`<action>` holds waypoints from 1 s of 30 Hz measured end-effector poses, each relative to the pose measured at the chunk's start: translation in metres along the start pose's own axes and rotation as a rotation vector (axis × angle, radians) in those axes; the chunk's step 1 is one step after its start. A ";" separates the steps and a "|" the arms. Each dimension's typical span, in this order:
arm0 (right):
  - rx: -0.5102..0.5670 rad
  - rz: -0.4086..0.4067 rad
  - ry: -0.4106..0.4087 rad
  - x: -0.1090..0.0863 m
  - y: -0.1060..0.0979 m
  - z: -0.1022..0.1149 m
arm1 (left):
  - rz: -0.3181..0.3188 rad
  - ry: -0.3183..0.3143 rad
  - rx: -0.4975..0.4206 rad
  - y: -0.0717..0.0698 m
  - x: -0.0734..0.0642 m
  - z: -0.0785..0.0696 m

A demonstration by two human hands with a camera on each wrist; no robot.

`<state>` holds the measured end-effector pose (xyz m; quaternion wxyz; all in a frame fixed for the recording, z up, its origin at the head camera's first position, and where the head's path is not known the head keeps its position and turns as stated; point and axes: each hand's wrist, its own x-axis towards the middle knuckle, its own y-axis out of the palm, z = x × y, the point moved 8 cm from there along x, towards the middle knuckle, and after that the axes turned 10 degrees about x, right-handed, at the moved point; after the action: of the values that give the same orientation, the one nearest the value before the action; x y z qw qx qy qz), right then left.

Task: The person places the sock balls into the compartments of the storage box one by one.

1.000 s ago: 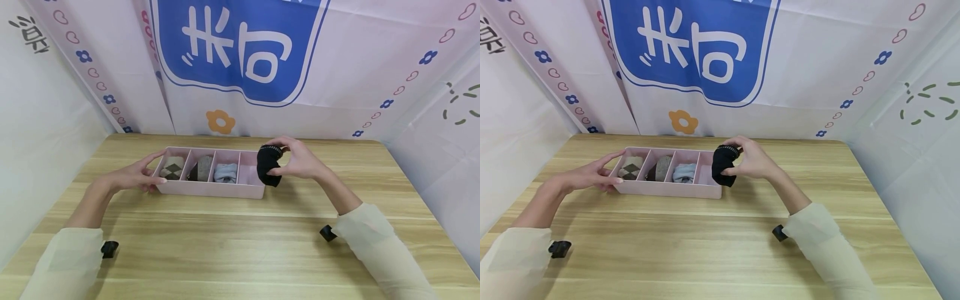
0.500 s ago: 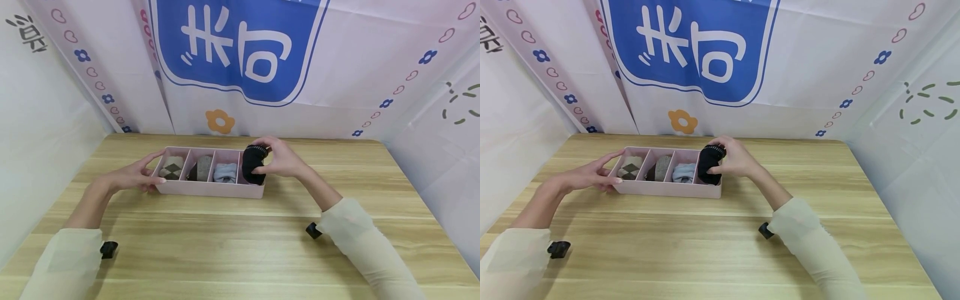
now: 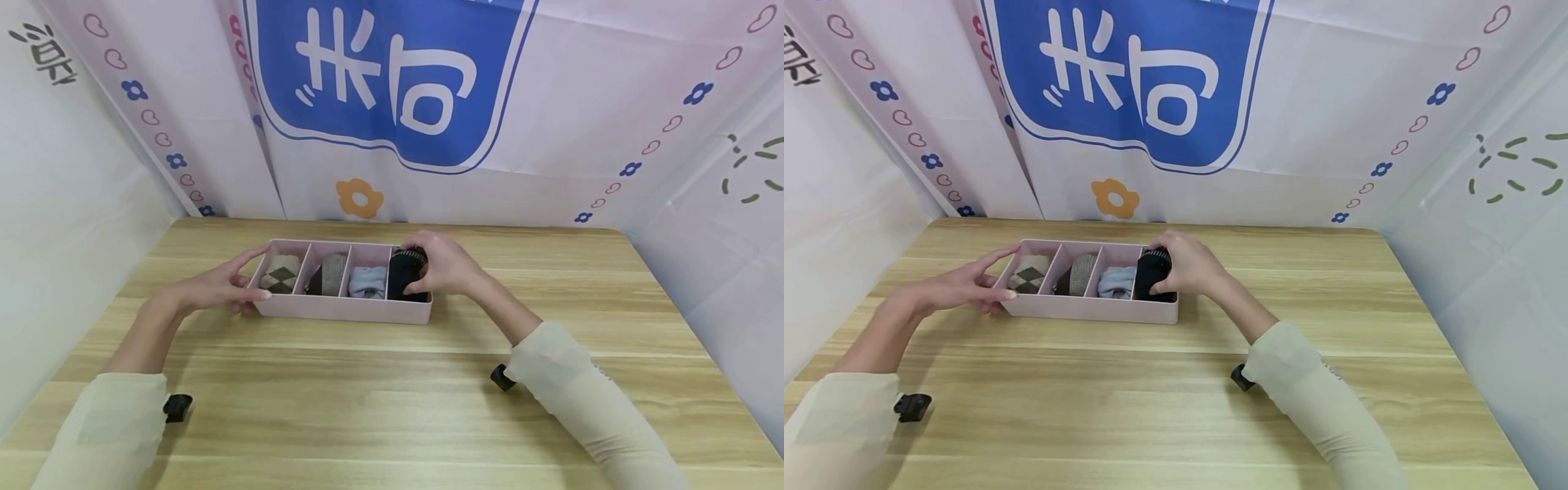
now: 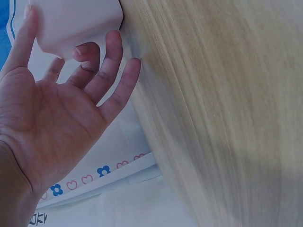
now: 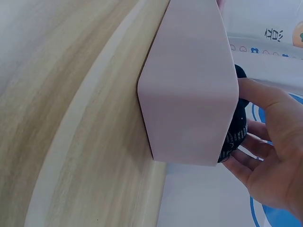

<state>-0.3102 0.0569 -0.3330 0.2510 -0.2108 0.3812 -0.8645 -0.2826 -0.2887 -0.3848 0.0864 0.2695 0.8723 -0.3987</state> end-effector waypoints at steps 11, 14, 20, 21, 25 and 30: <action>-0.066 0.052 -0.010 0.001 0.010 -0.003 | -0.004 -0.017 0.009 0.000 -0.001 0.001; -0.103 0.076 -0.008 0.002 0.015 -0.004 | -0.002 -0.017 0.009 0.000 -0.001 0.000; -0.189 0.113 -0.031 0.003 0.023 -0.004 | -0.001 -0.018 0.001 0.000 -0.002 -0.001; -0.192 0.115 -0.031 0.003 0.024 -0.005 | 0.000 -0.017 -0.002 0.000 -0.001 -0.001; -0.130 0.112 -0.026 0.002 0.021 -0.006 | 0.001 -0.016 -0.007 0.000 -0.002 -0.001; 0.065 0.072 -0.038 -0.004 0.011 -0.009 | -0.001 -0.020 -0.010 0.000 -0.002 -0.001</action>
<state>-0.3090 0.0580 -0.3482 0.2959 -0.2051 0.3554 -0.8626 -0.2806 -0.2888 -0.3838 0.0960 0.2645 0.8737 -0.3968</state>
